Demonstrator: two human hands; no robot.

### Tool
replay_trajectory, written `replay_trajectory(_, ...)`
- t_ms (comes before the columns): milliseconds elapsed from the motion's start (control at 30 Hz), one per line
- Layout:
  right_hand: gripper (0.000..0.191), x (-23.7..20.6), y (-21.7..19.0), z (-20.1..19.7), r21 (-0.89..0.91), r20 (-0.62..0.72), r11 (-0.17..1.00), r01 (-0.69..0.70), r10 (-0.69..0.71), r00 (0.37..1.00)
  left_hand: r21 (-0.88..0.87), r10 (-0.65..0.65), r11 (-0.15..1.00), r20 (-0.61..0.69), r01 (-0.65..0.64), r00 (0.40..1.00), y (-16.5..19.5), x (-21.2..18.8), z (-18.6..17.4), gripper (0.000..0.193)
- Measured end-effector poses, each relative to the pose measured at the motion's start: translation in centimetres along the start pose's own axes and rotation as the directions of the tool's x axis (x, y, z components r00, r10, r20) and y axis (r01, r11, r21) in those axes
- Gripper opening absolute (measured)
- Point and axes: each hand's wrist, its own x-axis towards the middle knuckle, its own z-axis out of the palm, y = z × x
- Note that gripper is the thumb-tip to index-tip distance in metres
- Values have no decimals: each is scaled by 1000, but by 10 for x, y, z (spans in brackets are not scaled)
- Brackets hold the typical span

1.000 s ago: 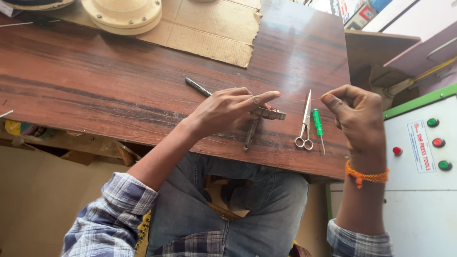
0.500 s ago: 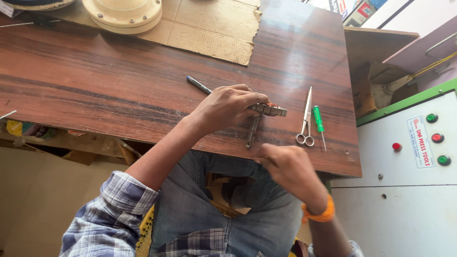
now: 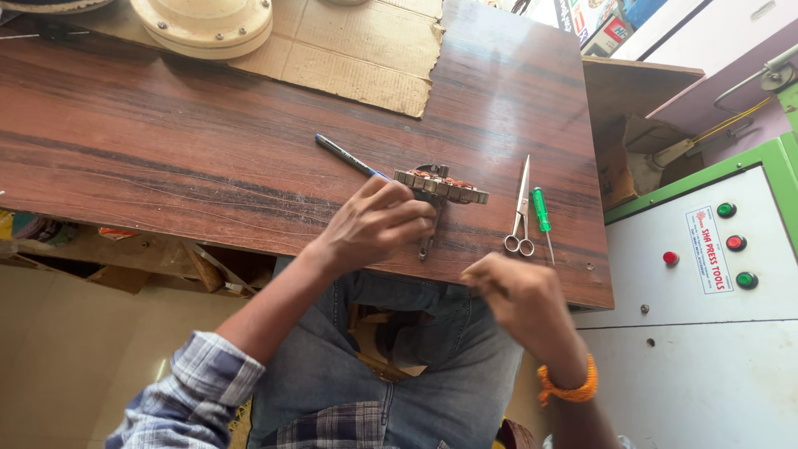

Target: The person winds copper wire around the slots of a stator core held in a vise. The person rotates the stator and guides the wire by hand to form multiple turns around each slot.

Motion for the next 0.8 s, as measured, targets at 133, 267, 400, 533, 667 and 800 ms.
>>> replay_trajectory(133,8,35,-9,-17,-99,-120,987,-126,113,986,-402,-476,810,-26,427,879,26,-10,15,8)
replay_trajectory(267,10,84,-9,-7,-101,-152,993,-63,47,987,-617,-740,545,-35,568,672,41,-8,24,8)
replay_trajectory(400,9,113,-3,2,-123,-150,992,-21,3,989,-782,-888,129,182,610,421,50,0,26,12)
replay_trajectory(533,11,130,17,3,-152,-66,980,-130,121,990,-798,-904,-21,273,603,330,51,6,25,18)
replay_trajectory(667,14,134,49,2,-223,-54,947,-231,225,973,-692,-934,-44,285,721,217,45,15,31,20)
replay_trajectory(800,16,122,83,-2,-267,-111,926,-269,248,963,-696,-956,131,100,706,276,49,29,36,16)
